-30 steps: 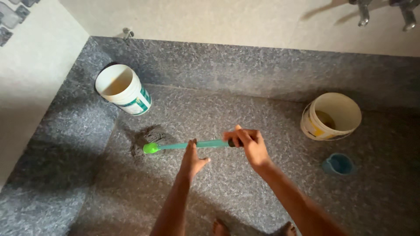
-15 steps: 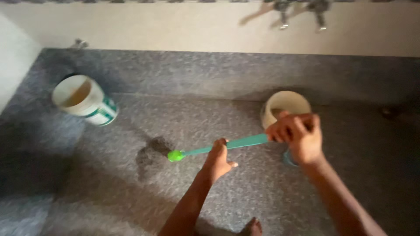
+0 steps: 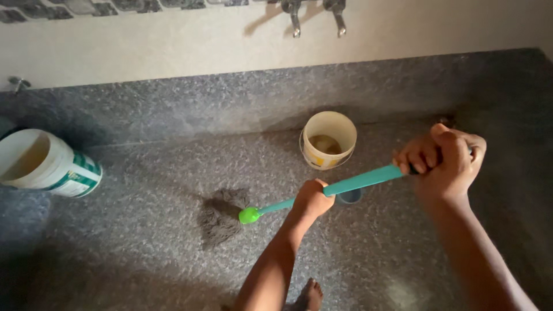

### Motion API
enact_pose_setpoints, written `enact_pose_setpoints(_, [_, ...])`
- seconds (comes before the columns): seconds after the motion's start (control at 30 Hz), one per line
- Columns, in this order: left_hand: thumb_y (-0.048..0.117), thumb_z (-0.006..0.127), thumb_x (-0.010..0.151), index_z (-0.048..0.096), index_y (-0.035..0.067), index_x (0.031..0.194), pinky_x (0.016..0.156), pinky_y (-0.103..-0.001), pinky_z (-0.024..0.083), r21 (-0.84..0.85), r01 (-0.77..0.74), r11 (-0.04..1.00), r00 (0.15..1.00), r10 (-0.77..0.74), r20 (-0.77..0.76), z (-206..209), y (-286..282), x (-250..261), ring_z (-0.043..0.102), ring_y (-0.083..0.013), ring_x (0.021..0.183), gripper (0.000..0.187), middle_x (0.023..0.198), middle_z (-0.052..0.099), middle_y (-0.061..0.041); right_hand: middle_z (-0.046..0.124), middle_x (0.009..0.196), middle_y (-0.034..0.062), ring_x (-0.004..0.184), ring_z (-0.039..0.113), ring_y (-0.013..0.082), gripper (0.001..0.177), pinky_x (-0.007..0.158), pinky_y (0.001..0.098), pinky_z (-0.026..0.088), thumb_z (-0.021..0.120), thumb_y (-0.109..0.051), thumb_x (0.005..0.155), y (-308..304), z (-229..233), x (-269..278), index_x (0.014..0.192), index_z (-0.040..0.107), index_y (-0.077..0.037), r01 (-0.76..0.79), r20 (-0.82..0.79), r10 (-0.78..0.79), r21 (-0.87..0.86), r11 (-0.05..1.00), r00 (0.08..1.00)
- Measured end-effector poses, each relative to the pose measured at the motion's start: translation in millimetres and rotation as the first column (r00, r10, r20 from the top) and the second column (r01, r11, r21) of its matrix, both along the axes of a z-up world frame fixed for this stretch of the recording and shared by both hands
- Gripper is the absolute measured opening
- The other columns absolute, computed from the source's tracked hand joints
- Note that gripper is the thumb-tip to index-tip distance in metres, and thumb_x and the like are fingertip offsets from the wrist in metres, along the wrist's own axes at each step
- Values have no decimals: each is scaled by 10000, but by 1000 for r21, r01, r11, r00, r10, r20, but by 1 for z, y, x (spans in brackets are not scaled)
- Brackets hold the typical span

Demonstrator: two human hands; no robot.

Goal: The person mops a floor using a mop, moving it across the surface while several buckets are placed around the room.

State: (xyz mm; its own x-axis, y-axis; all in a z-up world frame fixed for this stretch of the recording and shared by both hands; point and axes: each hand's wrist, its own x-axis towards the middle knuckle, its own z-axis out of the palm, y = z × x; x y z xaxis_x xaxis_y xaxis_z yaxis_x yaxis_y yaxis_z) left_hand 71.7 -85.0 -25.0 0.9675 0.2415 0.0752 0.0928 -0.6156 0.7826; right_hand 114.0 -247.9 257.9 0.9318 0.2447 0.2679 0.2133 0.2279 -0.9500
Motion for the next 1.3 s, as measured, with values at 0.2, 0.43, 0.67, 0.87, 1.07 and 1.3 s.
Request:
enact_pose_setpoints(0.2, [258, 642, 839, 755, 72, 812, 711, -512, 574, -54, -33, 998, 981, 22, -195, 9, 46, -37, 688, -442, 824, 220, 807, 697, -220, 345, 512, 110, 437, 368, 245, 346, 536, 462, 455, 428, -122, 905, 35, -23, -15, 580, 309, -106, -54, -26, 57, 98, 994, 998])
enact_pose_setpoints(0.43, [222, 635, 802, 770, 69, 791, 733, -513, 574, 56, -135, 989, 962, 145, -233, -34, 148, -111, 694, -443, 844, 205, 832, 692, -238, 344, 522, 97, 442, 392, 253, 426, 516, 463, 444, 491, -142, 962, 129, -72, -67, 572, 333, -74, -128, -62, 145, 219, 967, 988])
enact_pose_setpoints(0.67, [230, 755, 778, 746, 45, 1029, 835, -478, 569, 67, -370, 927, 911, 376, -173, -110, 266, -214, 699, -420, 988, 312, 989, 739, -227, 396, 584, 78, 544, 415, 199, 452, 595, 464, 473, 479, -108, 1034, 226, -167, -119, 594, 383, -61, -260, -199, 317, 264, 929, 927])
enact_pose_setpoints(0.87, [278, 926, 677, 534, 14, 1343, 1081, -420, 455, 147, -489, 860, 773, 505, -383, -133, 326, -289, 546, -382, 1274, 816, 1349, 557, -223, 699, 734, 123, 797, 682, 199, 467, 763, 412, 516, 420, -162, 1032, 284, -194, -168, 621, 545, 22, -566, -331, 522, -49, 823, 787])
enact_pose_setpoints(1.07, [232, 938, 622, 566, 0, 1269, 1046, -446, 464, 221, -483, 847, 861, 506, -56, -127, 308, -297, 541, -405, 1269, 781, 1317, 582, -218, 464, 563, 96, 574, 477, 215, 557, 749, 472, 556, 489, -116, 1098, 276, -176, -166, 559, 402, -6, -612, -150, 622, 114, 783, 768])
enact_pose_setpoints(1.3, [164, 808, 761, 692, 146, 1168, 1051, -456, 503, 167, -483, 860, 870, 493, -22, -107, 240, -228, 586, -432, 1259, 424, 1374, 557, -251, 446, 545, 112, 554, 479, 241, 505, 683, 479, 524, 487, -89, 1055, 191, -117, -129, 565, 401, -2, -600, -62, 610, 121, 791, 790])
